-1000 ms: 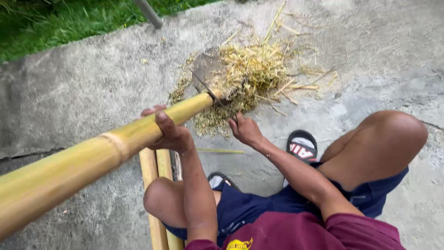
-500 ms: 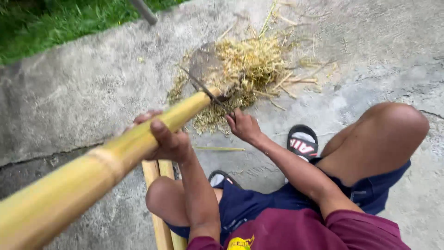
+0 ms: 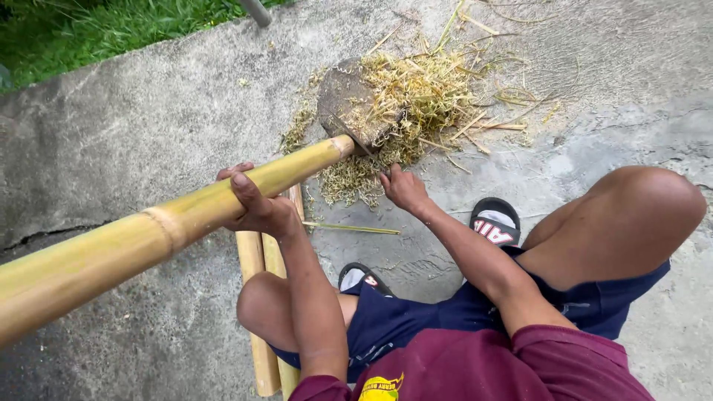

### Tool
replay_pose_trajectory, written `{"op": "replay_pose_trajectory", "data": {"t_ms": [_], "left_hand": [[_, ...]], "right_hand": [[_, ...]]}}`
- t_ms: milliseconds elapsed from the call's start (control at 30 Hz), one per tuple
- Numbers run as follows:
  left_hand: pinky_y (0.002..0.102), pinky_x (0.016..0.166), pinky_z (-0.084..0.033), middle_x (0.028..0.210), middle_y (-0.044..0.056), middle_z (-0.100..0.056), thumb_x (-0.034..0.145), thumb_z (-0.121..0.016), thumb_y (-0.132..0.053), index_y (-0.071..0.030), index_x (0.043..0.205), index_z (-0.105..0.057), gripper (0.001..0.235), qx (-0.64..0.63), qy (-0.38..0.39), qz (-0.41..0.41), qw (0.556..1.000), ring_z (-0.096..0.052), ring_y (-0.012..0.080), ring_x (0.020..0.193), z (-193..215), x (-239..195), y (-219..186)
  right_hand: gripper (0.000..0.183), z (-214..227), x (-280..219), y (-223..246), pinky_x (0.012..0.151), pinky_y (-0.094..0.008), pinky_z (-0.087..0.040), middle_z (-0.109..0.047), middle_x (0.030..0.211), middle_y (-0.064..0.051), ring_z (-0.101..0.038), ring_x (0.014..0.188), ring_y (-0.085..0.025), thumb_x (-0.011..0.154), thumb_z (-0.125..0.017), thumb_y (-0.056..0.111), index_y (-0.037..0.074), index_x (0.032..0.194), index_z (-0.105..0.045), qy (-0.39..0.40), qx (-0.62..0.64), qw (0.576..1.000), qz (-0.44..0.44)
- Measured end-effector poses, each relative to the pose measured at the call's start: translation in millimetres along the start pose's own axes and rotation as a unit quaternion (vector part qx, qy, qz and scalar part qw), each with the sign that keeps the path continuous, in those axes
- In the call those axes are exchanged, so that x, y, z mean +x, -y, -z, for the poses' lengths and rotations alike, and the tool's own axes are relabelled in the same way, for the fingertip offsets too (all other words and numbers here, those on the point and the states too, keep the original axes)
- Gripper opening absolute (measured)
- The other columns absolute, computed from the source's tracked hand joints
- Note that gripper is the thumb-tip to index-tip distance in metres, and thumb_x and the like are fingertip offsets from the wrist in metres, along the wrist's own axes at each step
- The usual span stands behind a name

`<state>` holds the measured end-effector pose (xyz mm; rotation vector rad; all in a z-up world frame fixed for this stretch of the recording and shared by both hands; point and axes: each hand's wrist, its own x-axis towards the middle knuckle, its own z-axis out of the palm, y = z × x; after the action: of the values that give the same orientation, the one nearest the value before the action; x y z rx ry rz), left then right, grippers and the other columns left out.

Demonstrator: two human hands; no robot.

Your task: Processing bamboo stalks by scraping the outer layer and cutting them into segments using a machete.

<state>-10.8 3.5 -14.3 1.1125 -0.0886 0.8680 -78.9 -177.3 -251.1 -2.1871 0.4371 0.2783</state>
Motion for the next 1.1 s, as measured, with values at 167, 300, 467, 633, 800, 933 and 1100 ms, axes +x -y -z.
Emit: {"op": "replay_pose_trajectory", "data": {"t_ms": [167, 300, 467, 633, 800, 933, 1100], "left_hand": [[0.039, 0.081, -0.056, 0.1, 0.014, -0.063, 0.091, -0.084, -0.023, 0.006, 0.116, -0.049, 0.051, 0.01, 0.006, -0.005, 1.0, -0.064, 0.0248, 0.088, -7.3, 9.6, -9.0], [0.037, 0.074, -0.058, 0.091, 0.011, -0.063, 0.089, -0.084, -0.033, 0.0, 0.114, -0.05, 0.054, 0.007, -0.044, -0.023, 0.999, -0.064, 0.0215, 0.08, -8.6, 11.1, -4.3], [0.039, 0.077, -0.059, 0.09, 0.013, -0.064, 0.091, -0.085, -0.035, 0.004, 0.105, -0.054, 0.052, 0.069, -0.059, -0.001, 0.996, -0.066, 0.0239, 0.081, -3.3, 15.4, 8.8], [0.038, 0.073, -0.061, 0.087, 0.013, -0.065, 0.092, -0.08, -0.039, 0.004, 0.103, -0.056, 0.05, 0.113, -0.074, -0.021, 0.991, -0.068, 0.0232, 0.079, -8.3, 14.0, 14.8], [0.038, 0.071, -0.059, 0.086, 0.013, -0.062, 0.095, -0.078, -0.036, 0.005, 0.104, -0.053, 0.049, 0.093, -0.05, -0.023, 0.994, -0.066, 0.0242, 0.078, -7.3, 14.6, 12.7], [0.038, 0.073, -0.058, 0.089, 0.012, -0.062, 0.096, -0.077, -0.032, 0.003, 0.111, -0.049, 0.048, 0.074, -0.036, -0.02, 0.996, -0.065, 0.0237, 0.079, -13.6, 8.4, 6.7], [0.041, 0.081, -0.059, 0.1, 0.013, -0.062, 0.097, -0.081, -0.028, -0.002, 0.117, -0.044, 0.049, 0.02, 0.006, -0.018, 1.0, -0.064, 0.0247, 0.089, -26.6, -2.4, -0.4]], "right_hand": [[0.044, 14.1, -7.7, 17.4, 0.077, -0.062, -0.053, -0.07, 0.078, -0.028, -0.069, 0.077, -0.051, 0.106, -0.05, 0.045, 0.002, 0.103, -0.058, -0.026, 0.015, 0.999, 0.025], [0.041, 28.5, -30.7, 40.7, 0.07, -0.06, -0.054, -0.07, 0.075, -0.026, -0.068, 0.074, -0.052, 0.103, -0.054, 0.042, 0.001, 0.097, -0.056, -0.076, 0.051, 0.992, 0.085], [0.036, 21.2, -23.8, 30.4, 0.061, -0.059, -0.055, -0.069, 0.068, -0.024, -0.068, 0.065, -0.049, 0.103, -0.054, 0.039, 0.003, 0.098, -0.054, -0.078, 0.053, 0.992, 0.087], [0.037, 28.9, -18.0, 44.0, 0.051, -0.054, -0.057, -0.067, 0.063, -0.018, -0.07, 0.054, -0.042, 0.108, -0.045, 0.04, 0.005, 0.098, -0.051, 0.033, 0.076, 0.997, 0.011], [0.034, 16.0, -16.5, 35.9, 0.05, -0.054, -0.053, -0.067, 0.062, -0.018, -0.067, 0.054, -0.042, 0.105, -0.054, 0.037, 0.004, 0.098, -0.052, -0.078, 0.06, 0.985, 0.139], [0.033, 2.2, -1.8, 17.6, 0.052, -0.054, -0.054, -0.065, 0.059, -0.02, -0.067, 0.055, -0.043, 0.105, -0.055, 0.036, 0.003, 0.104, -0.05, -0.059, 0.033, 0.99, 0.124], [0.036, 5.8, 0.9, 13.8, 0.054, -0.055, -0.055, -0.069, 0.066, -0.02, -0.069, 0.059, -0.045, 0.104, -0.057, 0.038, 0.004, 0.101, -0.05, -0.09, -0.01, 0.99, 0.108]]}}
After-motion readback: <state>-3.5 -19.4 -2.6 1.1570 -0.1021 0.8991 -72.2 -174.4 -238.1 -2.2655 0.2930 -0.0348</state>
